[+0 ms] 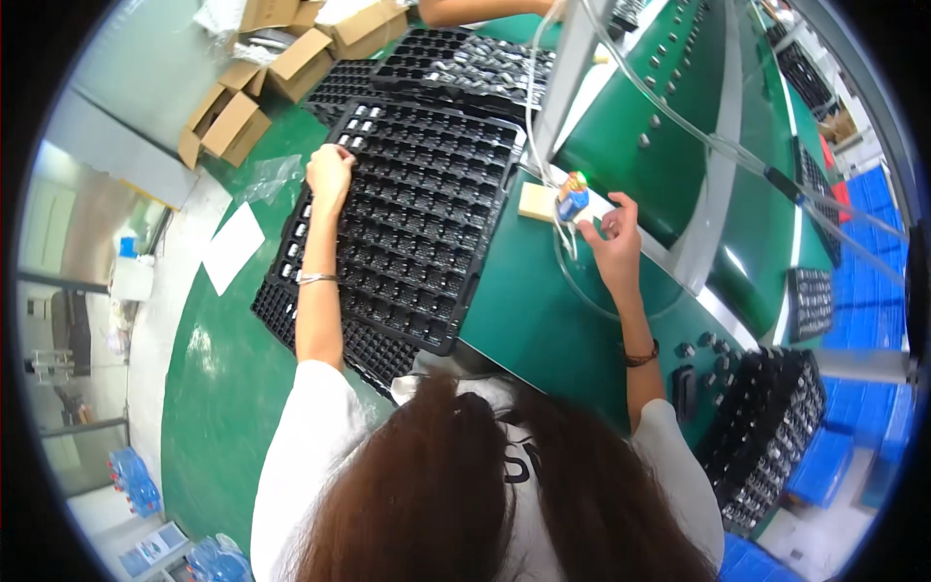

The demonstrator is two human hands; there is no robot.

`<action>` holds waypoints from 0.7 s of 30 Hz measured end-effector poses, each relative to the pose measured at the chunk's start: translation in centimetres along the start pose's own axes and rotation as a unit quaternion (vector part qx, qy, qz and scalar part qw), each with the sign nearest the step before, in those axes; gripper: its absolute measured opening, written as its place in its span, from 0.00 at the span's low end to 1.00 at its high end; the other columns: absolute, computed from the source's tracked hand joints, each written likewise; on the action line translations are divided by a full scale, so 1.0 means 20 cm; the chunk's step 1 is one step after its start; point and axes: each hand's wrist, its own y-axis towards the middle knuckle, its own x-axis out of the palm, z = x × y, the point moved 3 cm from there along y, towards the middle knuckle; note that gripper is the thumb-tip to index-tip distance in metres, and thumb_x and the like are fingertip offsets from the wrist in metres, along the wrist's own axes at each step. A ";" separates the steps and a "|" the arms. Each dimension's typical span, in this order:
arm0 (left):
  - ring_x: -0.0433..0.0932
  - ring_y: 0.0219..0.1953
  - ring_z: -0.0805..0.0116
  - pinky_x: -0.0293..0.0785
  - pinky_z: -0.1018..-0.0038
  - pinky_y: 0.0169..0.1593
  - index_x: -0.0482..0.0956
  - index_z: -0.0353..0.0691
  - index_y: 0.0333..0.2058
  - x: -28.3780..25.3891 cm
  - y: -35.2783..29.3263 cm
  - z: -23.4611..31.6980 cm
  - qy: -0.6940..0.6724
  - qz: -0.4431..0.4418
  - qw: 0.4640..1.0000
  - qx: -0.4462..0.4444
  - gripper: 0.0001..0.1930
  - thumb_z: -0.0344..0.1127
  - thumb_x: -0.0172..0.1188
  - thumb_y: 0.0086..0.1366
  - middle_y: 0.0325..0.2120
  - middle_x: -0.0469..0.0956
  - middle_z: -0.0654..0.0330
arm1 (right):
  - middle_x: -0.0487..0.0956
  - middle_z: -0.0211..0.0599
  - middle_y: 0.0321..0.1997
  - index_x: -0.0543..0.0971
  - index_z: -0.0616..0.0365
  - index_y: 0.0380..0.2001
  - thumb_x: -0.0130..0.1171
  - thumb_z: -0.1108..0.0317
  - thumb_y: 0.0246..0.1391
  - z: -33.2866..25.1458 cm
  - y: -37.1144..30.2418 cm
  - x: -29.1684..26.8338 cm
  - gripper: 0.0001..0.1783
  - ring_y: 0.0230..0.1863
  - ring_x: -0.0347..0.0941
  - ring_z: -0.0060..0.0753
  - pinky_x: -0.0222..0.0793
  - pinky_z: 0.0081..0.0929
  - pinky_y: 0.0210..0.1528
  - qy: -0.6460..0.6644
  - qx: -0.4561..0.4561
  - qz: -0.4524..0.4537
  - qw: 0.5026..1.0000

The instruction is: Picking up small electronic components from a tray, inspecting them, and placing them on an assembly line.

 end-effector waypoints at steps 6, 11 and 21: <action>0.79 0.35 0.53 0.73 0.63 0.41 0.80 0.41 0.29 0.01 -0.01 0.02 0.038 0.021 0.999 -0.006 0.08 0.38 0.62 0.54 0.29 0.79 0.51 | 0.65 0.25 0.24 0.67 0.56 0.44 0.62 0.68 0.46 0.11 0.00 -0.14 0.22 0.22 0.56 0.14 0.53 0.15 0.24 0.092 0.035 0.018 0.995; 0.77 0.37 0.54 0.71 0.62 0.41 0.77 0.37 0.33 -0.06 0.00 0.01 -0.032 0.064 0.997 0.024 0.13 0.42 0.55 0.60 0.31 0.78 0.50 | 0.67 0.30 0.29 0.68 0.58 0.42 0.63 0.68 0.45 0.22 0.05 -0.11 0.21 0.25 0.60 0.17 0.59 0.16 0.27 0.195 0.086 -0.012 0.977; 0.76 0.35 0.66 0.79 0.78 0.41 0.69 0.33 0.36 0.00 -0.59 0.55 -0.746 -0.265 0.579 -0.194 0.10 0.34 0.44 0.67 0.36 0.74 0.47 | 0.74 0.41 0.29 0.71 0.61 0.37 0.66 0.61 0.43 0.11 0.22 0.22 0.22 0.27 0.71 0.31 0.67 0.27 0.31 -0.084 -0.101 0.037 0.991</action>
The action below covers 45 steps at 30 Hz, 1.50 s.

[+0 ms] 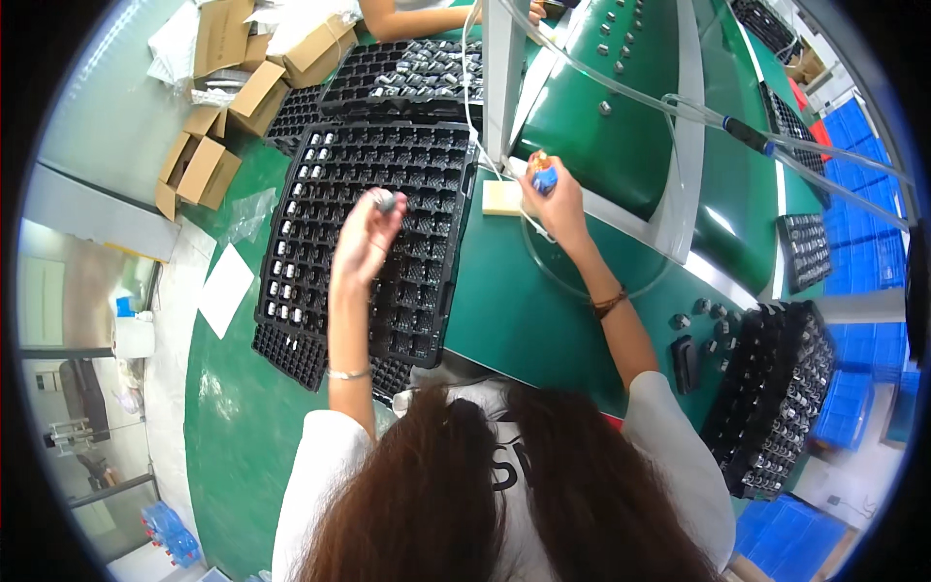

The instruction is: Picking up small electronic components from a tray, inspecting them, and placing them on an assembly line.

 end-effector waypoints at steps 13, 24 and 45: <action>0.73 0.39 0.76 0.69 0.81 0.47 0.67 0.37 0.54 0.41 -0.08 -0.50 -0.002 -0.078 0.992 -0.100 0.20 0.34 0.53 0.64 0.41 0.74 0.64 | 0.78 0.51 0.28 0.74 0.59 0.40 0.60 0.51 0.45 0.62 0.43 -0.26 0.25 0.32 0.75 0.54 0.69 0.41 0.35 -0.109 0.093 0.128 0.981; 0.73 0.42 0.77 0.68 0.82 0.47 0.72 0.31 0.47 0.48 -0.07 -0.52 0.065 -0.094 0.993 -0.026 0.15 0.30 0.55 0.62 0.41 0.76 0.61 | 0.74 0.30 0.32 0.72 0.59 0.36 0.46 0.59 0.60 0.08 -0.01 -0.11 0.14 0.31 0.69 0.17 0.66 0.15 0.33 0.465 0.270 -0.028 0.843; 0.74 0.42 0.71 0.70 0.75 0.48 0.74 0.36 0.45 0.00 0.23 0.05 0.369 0.085 0.881 0.285 0.16 0.34 0.59 0.59 0.40 0.77 0.59 | 0.75 0.44 0.22 0.74 0.59 0.30 0.58 0.57 0.51 -0.12 -0.07 -0.06 0.15 0.25 0.73 0.45 0.66 0.34 0.29 0.068 0.064 -0.006 0.996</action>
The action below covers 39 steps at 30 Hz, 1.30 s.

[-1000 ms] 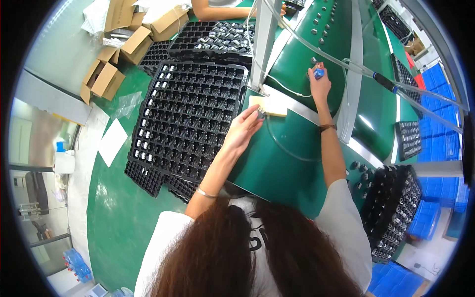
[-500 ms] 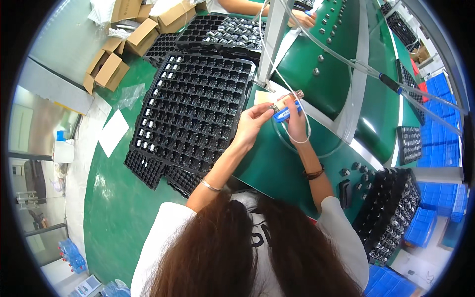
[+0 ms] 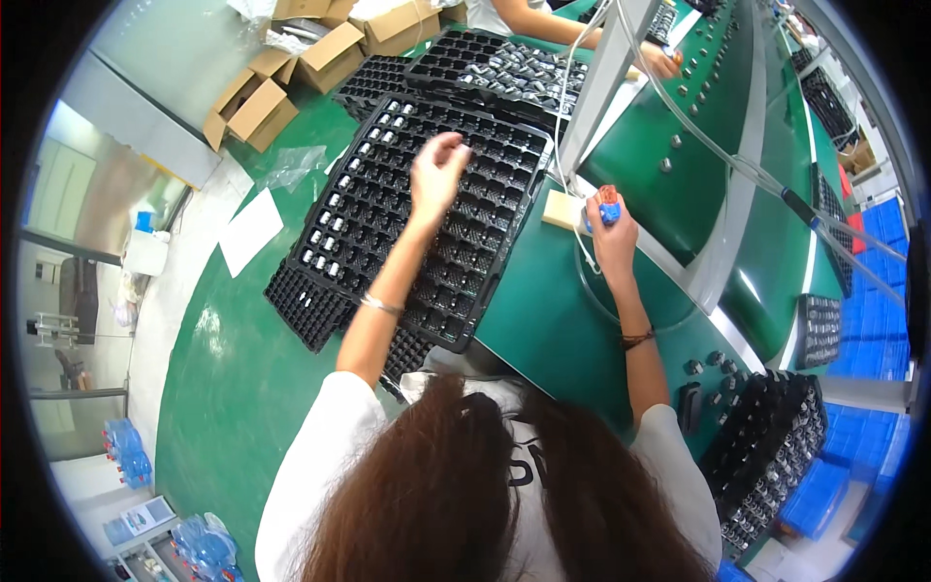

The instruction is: Picking up small electronic components from a tray, inspecting them, and placing them on an assembly line.

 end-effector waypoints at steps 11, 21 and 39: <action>0.79 0.34 0.54 0.73 0.63 0.41 0.80 0.40 0.27 -0.52 0.52 -0.28 0.490 0.045 0.870 -0.018 0.11 0.38 0.68 0.45 0.28 0.80 0.52 | 0.64 0.31 0.24 0.63 0.56 0.46 0.69 0.57 0.39 -0.02 -0.07 -0.13 0.34 0.22 0.64 0.28 0.61 0.25 0.25 -0.114 0.027 -0.054 0.992; 0.80 0.32 0.63 0.73 0.69 0.38 0.82 0.40 0.28 -0.55 0.49 -0.09 0.358 0.052 0.932 0.025 0.10 0.40 0.61 0.54 0.25 0.80 0.55 | 0.64 0.24 0.25 0.66 0.54 0.43 0.65 0.68 0.45 0.21 -0.15 -0.41 0.23 0.21 0.54 0.11 0.50 0.11 0.22 0.094 0.097 -0.085 0.987; 0.73 0.37 0.71 0.74 0.80 0.42 0.68 0.38 0.48 0.25 -0.46 0.13 -0.336 -0.150 0.873 -0.319 0.13 0.36 0.47 0.67 0.37 0.71 0.58 | 0.76 0.41 0.25 0.74 0.61 0.32 0.63 0.58 0.47 0.40 0.39 -0.23 0.17 0.26 0.74 0.36 0.68 0.28 0.34 -0.080 -0.018 0.122 0.989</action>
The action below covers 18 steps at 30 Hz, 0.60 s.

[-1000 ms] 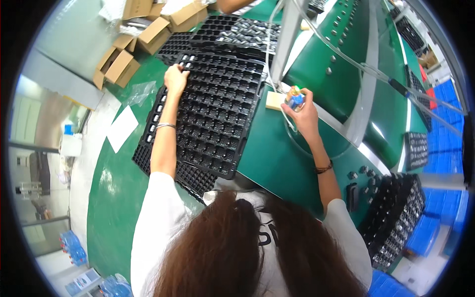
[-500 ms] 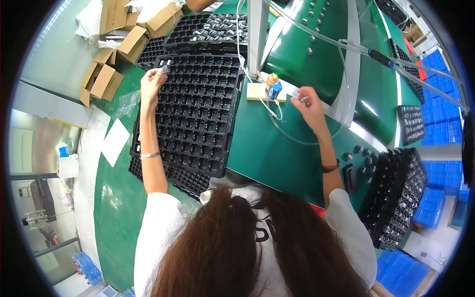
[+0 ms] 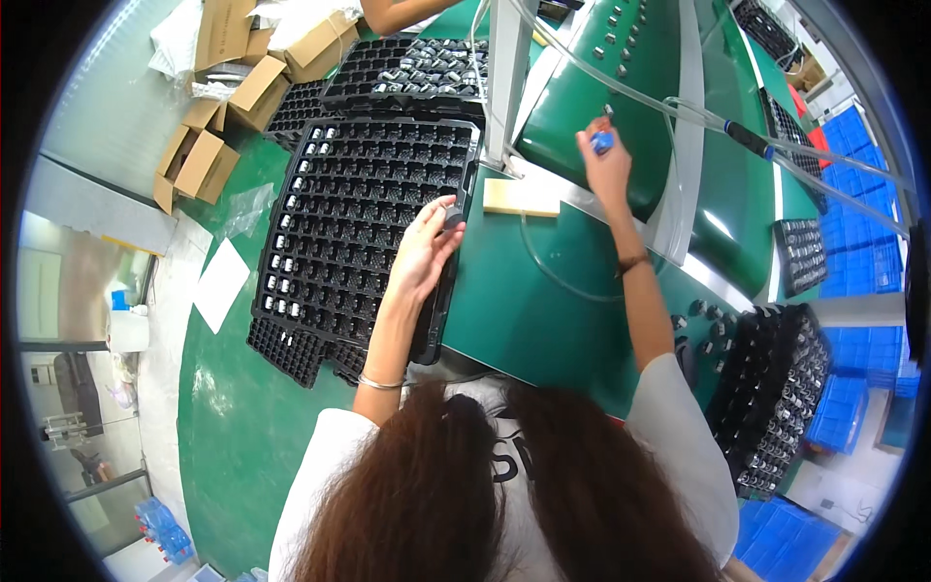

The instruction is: Picking up small electronic components from a tray, inspecting them, and placing them on an assembly line.

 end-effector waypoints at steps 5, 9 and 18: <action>0.77 0.41 0.66 0.76 0.77 0.46 0.68 0.31 0.45 0.06 0.06 -0.07 -0.034 -0.038 0.998 0.031 0.14 0.33 0.52 0.65 0.37 0.76 0.52 | 0.77 0.47 0.27 0.75 0.59 0.34 0.60 0.52 0.46 0.25 0.18 -0.02 0.21 0.31 0.74 0.53 0.68 0.40 0.34 -0.068 -0.001 0.051 0.996; 0.75 0.35 0.75 0.70 0.83 0.43 0.74 0.31 0.41 0.14 0.10 -0.11 0.010 -0.036 0.998 0.058 0.14 0.37 0.50 0.66 0.36 0.78 0.58 | 0.78 0.48 0.30 0.74 0.57 0.39 0.60 0.51 0.47 0.23 0.19 -0.04 0.22 0.34 0.75 0.50 0.68 0.38 0.38 -0.110 0.034 0.021 0.993; 0.73 0.35 0.80 0.68 0.83 0.42 0.74 0.34 0.47 0.22 0.08 -0.17 0.054 -0.053 0.993 0.089 0.16 0.37 0.53 0.64 0.37 0.77 0.65 | 0.75 0.31 0.33 0.72 0.63 0.38 0.47 0.61 0.60 -0.33 -0.34 0.06 0.14 0.35 0.71 0.19 0.66 0.16 0.37 0.470 0.256 -0.183 0.825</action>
